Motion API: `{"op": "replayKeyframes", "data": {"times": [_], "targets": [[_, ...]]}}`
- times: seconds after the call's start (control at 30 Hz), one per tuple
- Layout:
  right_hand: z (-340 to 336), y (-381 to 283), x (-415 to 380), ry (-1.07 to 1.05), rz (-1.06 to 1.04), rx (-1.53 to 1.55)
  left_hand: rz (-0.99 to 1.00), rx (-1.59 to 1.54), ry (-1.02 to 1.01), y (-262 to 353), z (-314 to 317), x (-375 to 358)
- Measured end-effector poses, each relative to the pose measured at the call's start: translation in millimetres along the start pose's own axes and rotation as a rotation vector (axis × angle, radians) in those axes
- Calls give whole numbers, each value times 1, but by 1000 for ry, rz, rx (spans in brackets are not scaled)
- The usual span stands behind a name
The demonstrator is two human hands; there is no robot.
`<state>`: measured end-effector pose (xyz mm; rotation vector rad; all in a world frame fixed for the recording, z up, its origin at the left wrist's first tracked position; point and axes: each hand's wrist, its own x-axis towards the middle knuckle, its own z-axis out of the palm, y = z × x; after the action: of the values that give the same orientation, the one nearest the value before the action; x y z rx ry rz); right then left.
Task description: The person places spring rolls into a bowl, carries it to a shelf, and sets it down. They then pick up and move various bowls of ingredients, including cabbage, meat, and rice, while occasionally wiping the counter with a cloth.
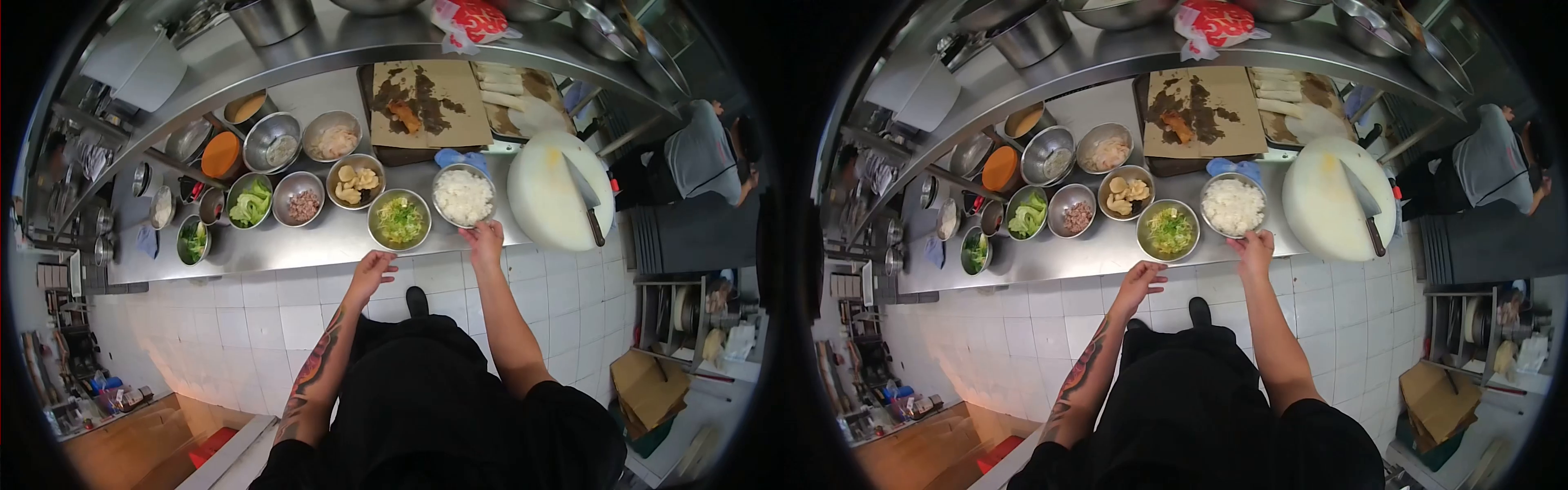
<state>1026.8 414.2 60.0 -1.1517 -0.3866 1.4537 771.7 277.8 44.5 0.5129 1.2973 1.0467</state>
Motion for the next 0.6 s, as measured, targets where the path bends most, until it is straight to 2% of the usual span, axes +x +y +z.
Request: {"op": "replayKeyframes", "data": {"times": [0.07,0.17,0.23,0.3,0.37,0.47,0.5,0.6], "targets": [[0,-2,-9,15,-13,3,-29,119,-30,-7,-10,-23],[-7,6,-23,75,-19,8,-47,135,14,-48,-54,-62],[-15,15,-26,99,-14,4,-84,113,128,-82,-93,-101],[-29,33,-12,115,-61,50,-111,128,244,-153,-156,-136],[-61,48,7,-168,-87,115,-198,91,396,-227,-224,-185],[-31,35,-52,45,-75,-41,-354,258,661,-330,-324,-274],[-28,41,-73,100,-58,-115,-438,265,762,-344,-346,-310],[-6,92,-128,17,41,-326,-560,103,970,-376,-408,-402]]}}
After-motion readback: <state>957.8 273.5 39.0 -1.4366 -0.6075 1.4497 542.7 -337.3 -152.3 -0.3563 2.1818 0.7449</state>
